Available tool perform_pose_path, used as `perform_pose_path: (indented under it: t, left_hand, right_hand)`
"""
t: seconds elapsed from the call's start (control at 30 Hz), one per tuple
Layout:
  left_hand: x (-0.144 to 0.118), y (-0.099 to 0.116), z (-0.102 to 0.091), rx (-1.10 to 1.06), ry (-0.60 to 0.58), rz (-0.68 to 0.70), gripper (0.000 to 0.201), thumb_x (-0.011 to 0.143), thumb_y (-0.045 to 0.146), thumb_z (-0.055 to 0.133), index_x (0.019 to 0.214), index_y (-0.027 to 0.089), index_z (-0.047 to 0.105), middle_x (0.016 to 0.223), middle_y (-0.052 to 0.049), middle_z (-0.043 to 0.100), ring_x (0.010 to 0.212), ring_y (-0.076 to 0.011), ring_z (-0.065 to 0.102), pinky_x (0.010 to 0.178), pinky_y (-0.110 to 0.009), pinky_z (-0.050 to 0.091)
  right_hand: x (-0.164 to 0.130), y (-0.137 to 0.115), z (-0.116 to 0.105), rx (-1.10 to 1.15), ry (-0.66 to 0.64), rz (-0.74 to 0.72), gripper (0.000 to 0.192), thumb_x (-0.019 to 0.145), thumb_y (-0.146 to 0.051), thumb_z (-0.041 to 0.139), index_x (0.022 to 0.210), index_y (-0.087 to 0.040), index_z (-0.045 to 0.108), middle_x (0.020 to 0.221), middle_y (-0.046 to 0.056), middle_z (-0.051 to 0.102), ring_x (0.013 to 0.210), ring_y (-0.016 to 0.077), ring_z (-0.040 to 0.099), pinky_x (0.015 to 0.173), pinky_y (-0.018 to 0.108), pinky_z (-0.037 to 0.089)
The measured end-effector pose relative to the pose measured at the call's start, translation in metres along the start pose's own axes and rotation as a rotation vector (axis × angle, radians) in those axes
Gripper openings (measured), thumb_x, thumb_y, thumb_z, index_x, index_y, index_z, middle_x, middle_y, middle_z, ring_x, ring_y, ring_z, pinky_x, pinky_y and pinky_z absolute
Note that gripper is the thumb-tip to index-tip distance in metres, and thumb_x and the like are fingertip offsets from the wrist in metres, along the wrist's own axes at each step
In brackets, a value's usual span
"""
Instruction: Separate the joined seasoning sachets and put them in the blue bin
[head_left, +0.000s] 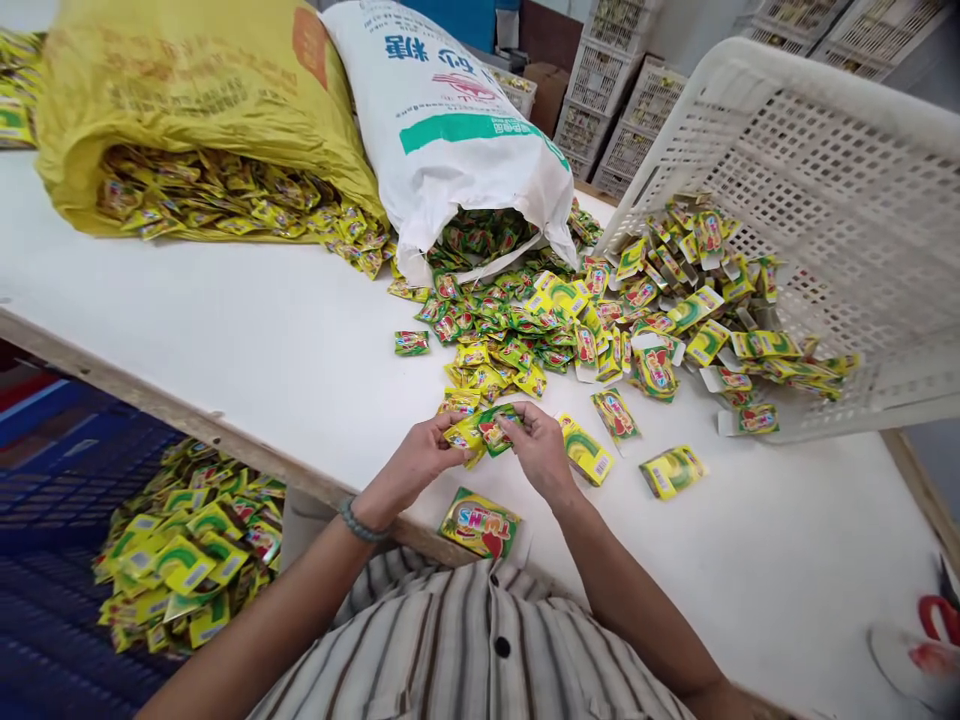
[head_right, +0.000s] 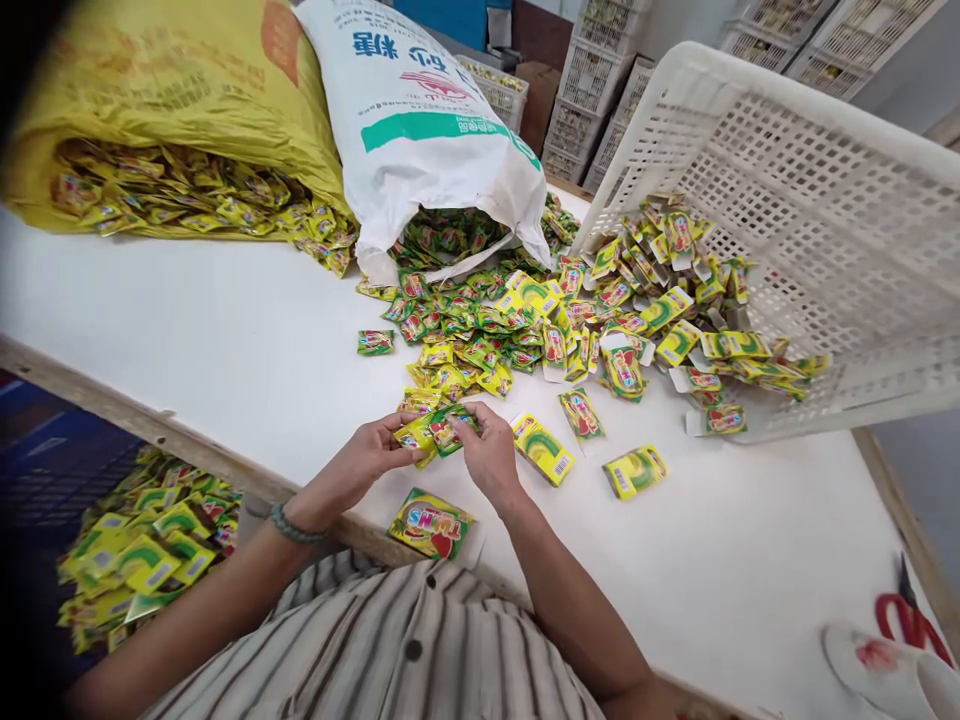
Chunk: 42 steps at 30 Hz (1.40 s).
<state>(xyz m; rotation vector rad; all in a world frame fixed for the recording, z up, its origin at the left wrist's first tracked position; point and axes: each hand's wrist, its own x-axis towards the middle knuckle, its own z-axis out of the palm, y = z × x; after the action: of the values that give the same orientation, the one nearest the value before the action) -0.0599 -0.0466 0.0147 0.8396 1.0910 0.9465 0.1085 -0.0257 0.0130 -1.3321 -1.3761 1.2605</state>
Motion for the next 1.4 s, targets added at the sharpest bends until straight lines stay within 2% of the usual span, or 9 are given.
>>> perform_pose_path:
  t: [0.37,0.6,0.7,0.77,0.9,1.0,1.13,1.23,1.4]
  left_hand:
    - [-0.008,0.000,0.011,0.102,-0.011,0.100,0.041,0.070,0.033,0.075,0.103,0.017,0.056,0.079,0.001,0.064,0.071,-0.0143,0.060,0.065,-0.025,0.048]
    - [-0.011,0.002,0.007,0.314,-0.154,0.113,0.061,0.073,0.038,0.071,0.123,0.019,0.040,0.086,-0.002,0.066,0.071,-0.0165,0.062,0.067,-0.029,0.049]
    - [-0.018,-0.002,0.009,0.684,-0.152,0.194,0.078,0.071,0.037,0.073,0.135,0.021,0.031,0.103,-0.007,0.068,0.090,-0.0229,0.064,0.082,-0.038,0.049]
    - [-0.024,-0.004,0.015,0.981,-0.269,0.243,0.077,0.071,0.031,0.073,0.137,0.022,0.034,0.114,-0.010,0.065,0.103,-0.0271,0.061,0.089,-0.041,0.046]
    - [-0.035,-0.005,0.032,1.409,-0.580,0.321,0.041,0.073,0.017,0.065,0.113,0.017,0.058,0.104,-0.012,0.066,0.102,-0.0291,0.059,0.088,-0.040,0.045]
    - [-0.033,0.001,0.036,1.541,-0.584,0.354,0.023,0.074,0.014,0.061,0.097,0.015,0.064,0.097,-0.013,0.064,0.095,-0.0289,0.057,0.083,-0.039,0.045]
    - [-0.018,0.008,0.026,1.338,-0.359,0.274,0.011,0.083,0.025,0.055,0.086,0.017,0.063,0.083,-0.007,0.062,0.080,-0.0225,0.058,0.071,-0.032,0.042]
    - [-0.006,0.003,0.016,0.992,-0.123,0.161,0.028,0.082,0.046,0.058,0.080,0.018,0.059,0.067,0.000,0.057,0.064,-0.0176,0.053,0.059,-0.028,0.038]
    - [-0.003,-0.009,0.013,0.398,-0.060,0.108,0.037,0.075,0.054,0.066,0.083,0.018,0.058,0.067,0.001,0.062,0.061,-0.0150,0.056,0.055,-0.025,0.040]
  right_hand:
    - [-0.015,0.001,0.008,-0.154,0.104,-0.067,0.021,0.082,-0.038,0.061,0.089,-0.018,0.061,0.077,0.000,0.063,0.069,0.0144,0.056,0.063,0.025,0.045]
    - [-0.023,-0.007,-0.016,-0.047,-0.253,0.091,0.027,0.077,-0.043,0.068,0.083,-0.017,0.068,0.075,0.000,0.069,0.070,0.0154,0.061,0.067,0.026,0.047]
    - [-0.024,-0.002,-0.027,-0.088,-0.009,0.056,0.027,0.076,-0.042,0.067,0.086,-0.016,0.067,0.080,0.002,0.071,0.073,0.0173,0.062,0.070,0.029,0.048]
    - [-0.023,0.004,-0.033,-0.124,0.151,0.065,0.029,0.075,-0.043,0.068,0.085,-0.016,0.065,0.081,0.003,0.071,0.072,0.0179,0.062,0.069,0.030,0.048]
    - [-0.021,0.015,-0.037,-0.146,0.244,0.077,0.028,0.077,-0.043,0.065,0.084,-0.017,0.059,0.079,0.003,0.068,0.071,0.0171,0.059,0.066,0.030,0.047]
    - [-0.023,0.017,-0.037,-0.122,0.253,0.067,0.029,0.077,-0.044,0.066,0.085,-0.017,0.060,0.080,0.003,0.068,0.071,0.0166,0.058,0.065,0.029,0.048]
    - [-0.023,0.013,-0.041,0.132,0.283,0.065,0.031,0.076,-0.044,0.069,0.089,-0.018,0.061,0.083,0.003,0.069,0.073,0.0168,0.062,0.067,0.030,0.050]
    - [-0.021,0.007,-0.045,0.313,0.277,0.011,0.031,0.078,-0.044,0.067,0.097,-0.020,0.061,0.091,0.003,0.070,0.078,0.0175,0.065,0.072,0.031,0.052]
    - [-0.020,-0.004,-0.046,0.078,0.083,-0.002,0.030,0.078,-0.044,0.068,0.095,-0.019,0.064,0.092,0.005,0.071,0.084,0.0195,0.064,0.080,0.033,0.051]
